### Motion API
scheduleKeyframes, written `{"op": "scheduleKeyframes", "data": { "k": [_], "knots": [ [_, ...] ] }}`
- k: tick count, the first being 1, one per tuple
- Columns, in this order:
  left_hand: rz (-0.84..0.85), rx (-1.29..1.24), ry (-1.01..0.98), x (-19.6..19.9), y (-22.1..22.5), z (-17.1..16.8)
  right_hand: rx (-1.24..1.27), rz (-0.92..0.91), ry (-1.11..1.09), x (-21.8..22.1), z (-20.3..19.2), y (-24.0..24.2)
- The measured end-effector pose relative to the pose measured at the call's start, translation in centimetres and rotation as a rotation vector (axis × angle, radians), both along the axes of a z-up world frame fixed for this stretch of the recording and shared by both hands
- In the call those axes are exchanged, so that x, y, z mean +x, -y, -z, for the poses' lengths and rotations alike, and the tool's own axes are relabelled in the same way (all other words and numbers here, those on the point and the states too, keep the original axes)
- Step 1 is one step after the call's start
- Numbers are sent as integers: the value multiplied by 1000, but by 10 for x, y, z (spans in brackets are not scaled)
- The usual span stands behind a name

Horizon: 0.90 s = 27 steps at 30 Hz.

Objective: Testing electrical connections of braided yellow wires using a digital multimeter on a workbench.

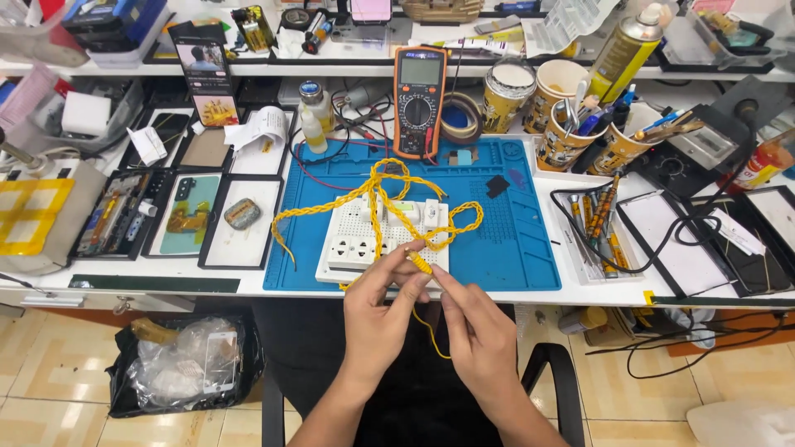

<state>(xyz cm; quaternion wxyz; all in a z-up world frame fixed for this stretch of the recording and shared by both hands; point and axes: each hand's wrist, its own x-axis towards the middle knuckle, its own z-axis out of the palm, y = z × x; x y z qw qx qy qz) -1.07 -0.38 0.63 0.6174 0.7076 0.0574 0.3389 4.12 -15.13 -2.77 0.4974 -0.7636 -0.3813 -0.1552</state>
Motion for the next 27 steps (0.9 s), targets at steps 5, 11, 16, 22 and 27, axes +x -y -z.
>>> {"op": "scheduleKeyframes", "data": {
  "k": [5,11,16,22,27],
  "knots": [
    [27,27,44,1,-3,10,82,-69,-105,3,0,1],
    [136,-17,101,5,-10,17,235,-180,-580,4,13,8],
    [193,-103,100,9,-20,19,481,-302,-1081,7,24,8],
    [303,-174,-122,8,-30,11,435,-365,-1230,17,29,8],
    [273,-75,33,-2,-29,-18,337,-574,-1212,22,2,8]
  ]
}}
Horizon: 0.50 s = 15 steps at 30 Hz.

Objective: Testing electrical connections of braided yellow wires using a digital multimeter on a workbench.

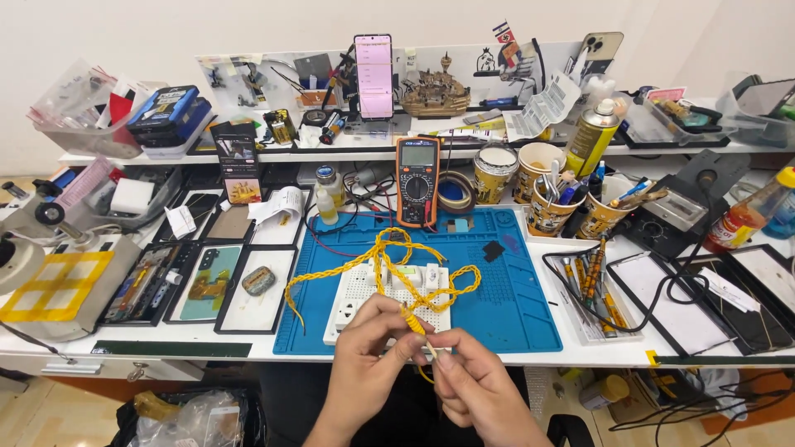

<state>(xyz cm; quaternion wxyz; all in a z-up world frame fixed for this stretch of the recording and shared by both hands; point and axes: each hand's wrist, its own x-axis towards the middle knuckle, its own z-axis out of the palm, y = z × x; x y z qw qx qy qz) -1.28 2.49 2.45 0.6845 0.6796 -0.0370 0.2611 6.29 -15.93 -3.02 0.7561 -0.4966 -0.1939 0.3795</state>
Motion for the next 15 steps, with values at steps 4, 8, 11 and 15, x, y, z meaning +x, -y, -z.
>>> {"op": "scheduleKeyframes", "data": {
  "k": [4,8,11,15],
  "knots": [
    [36,32,49,10,-19,-42,28,-100,148,22,-42,-18],
    [-158,286,232,58,-57,-91,86,-2,673,83,-82,-62],
    [-212,321,256,121,-102,-91,-77,201,1035,139,-97,-98],
    [-175,198,177,209,-147,-47,-349,374,1145,199,-80,-131]
  ]
}}
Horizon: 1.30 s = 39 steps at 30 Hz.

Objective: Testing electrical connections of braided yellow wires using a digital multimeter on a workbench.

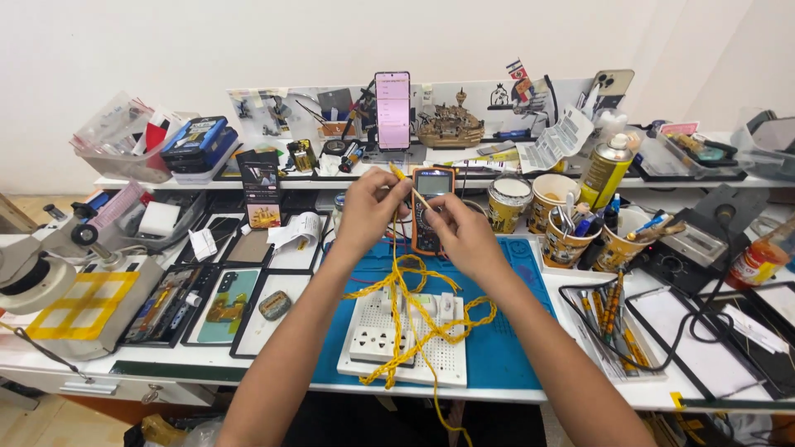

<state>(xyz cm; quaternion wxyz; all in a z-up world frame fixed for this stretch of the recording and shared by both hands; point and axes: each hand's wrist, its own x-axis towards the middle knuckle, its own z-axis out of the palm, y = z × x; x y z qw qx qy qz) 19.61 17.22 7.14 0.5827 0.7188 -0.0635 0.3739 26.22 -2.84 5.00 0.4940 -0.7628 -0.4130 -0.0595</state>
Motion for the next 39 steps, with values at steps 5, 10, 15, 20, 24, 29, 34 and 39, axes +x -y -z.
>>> {"op": "scheduleKeyframes", "data": {
  "k": [5,10,15,20,24,29,34,39],
  "knots": [
    [-4,-26,-99,25,1,42,-54,111,110,5,24,-15],
    [112,-34,-108,7,12,65,-85,170,264,-9,38,-14],
    [149,-59,-83,-15,28,49,17,171,313,-22,48,-9],
    [210,-132,-101,-12,20,57,187,14,-31,-26,39,-10],
    [248,-186,-129,-4,17,63,292,-185,-507,-16,50,-11],
    [274,-209,-149,-9,18,55,265,-201,-468,-10,49,-10],
    [260,-160,-144,-14,19,46,251,-167,-384,-18,34,-10],
    [233,-161,-154,-14,22,49,117,46,-8,-17,46,-7]
  ]
}}
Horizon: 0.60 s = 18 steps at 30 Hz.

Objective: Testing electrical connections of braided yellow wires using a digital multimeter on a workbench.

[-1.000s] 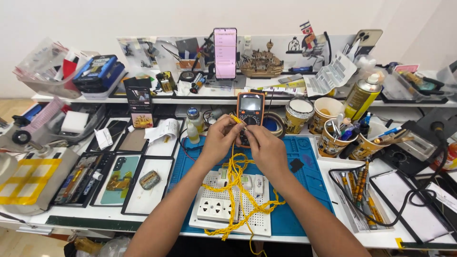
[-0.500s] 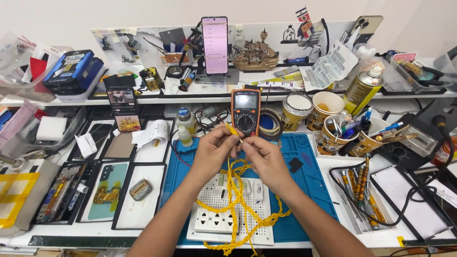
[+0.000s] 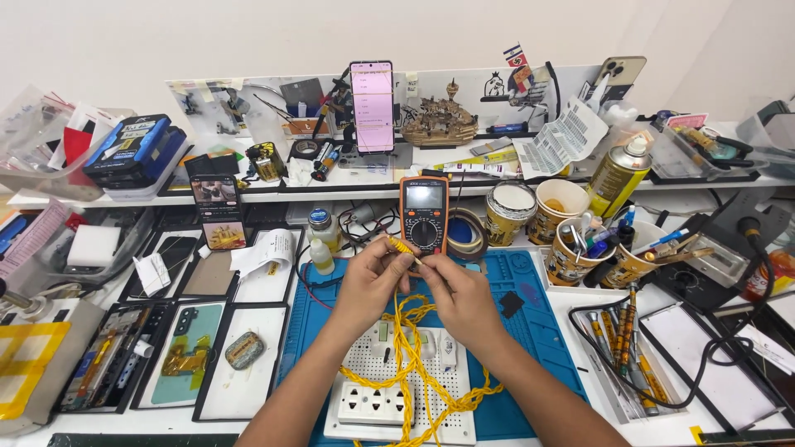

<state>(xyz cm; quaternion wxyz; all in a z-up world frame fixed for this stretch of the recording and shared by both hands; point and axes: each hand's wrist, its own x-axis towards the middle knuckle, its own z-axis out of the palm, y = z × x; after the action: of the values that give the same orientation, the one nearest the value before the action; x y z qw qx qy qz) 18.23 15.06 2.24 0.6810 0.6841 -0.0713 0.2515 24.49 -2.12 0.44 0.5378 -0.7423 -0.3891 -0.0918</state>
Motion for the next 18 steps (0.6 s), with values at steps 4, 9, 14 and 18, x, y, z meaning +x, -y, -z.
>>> {"op": "scheduleKeyframes", "data": {
  "k": [4,9,14,18],
  "knots": [
    [-57,44,17,0,3,1,-132,130,176,-8,5,-2],
    [-66,87,43,-2,4,-1,-158,289,403,-19,-2,-7],
    [-42,118,103,-14,8,-16,-41,183,341,-13,2,0],
    [-1,112,124,-14,2,-10,55,-49,-36,-4,-2,3]
  ]
}}
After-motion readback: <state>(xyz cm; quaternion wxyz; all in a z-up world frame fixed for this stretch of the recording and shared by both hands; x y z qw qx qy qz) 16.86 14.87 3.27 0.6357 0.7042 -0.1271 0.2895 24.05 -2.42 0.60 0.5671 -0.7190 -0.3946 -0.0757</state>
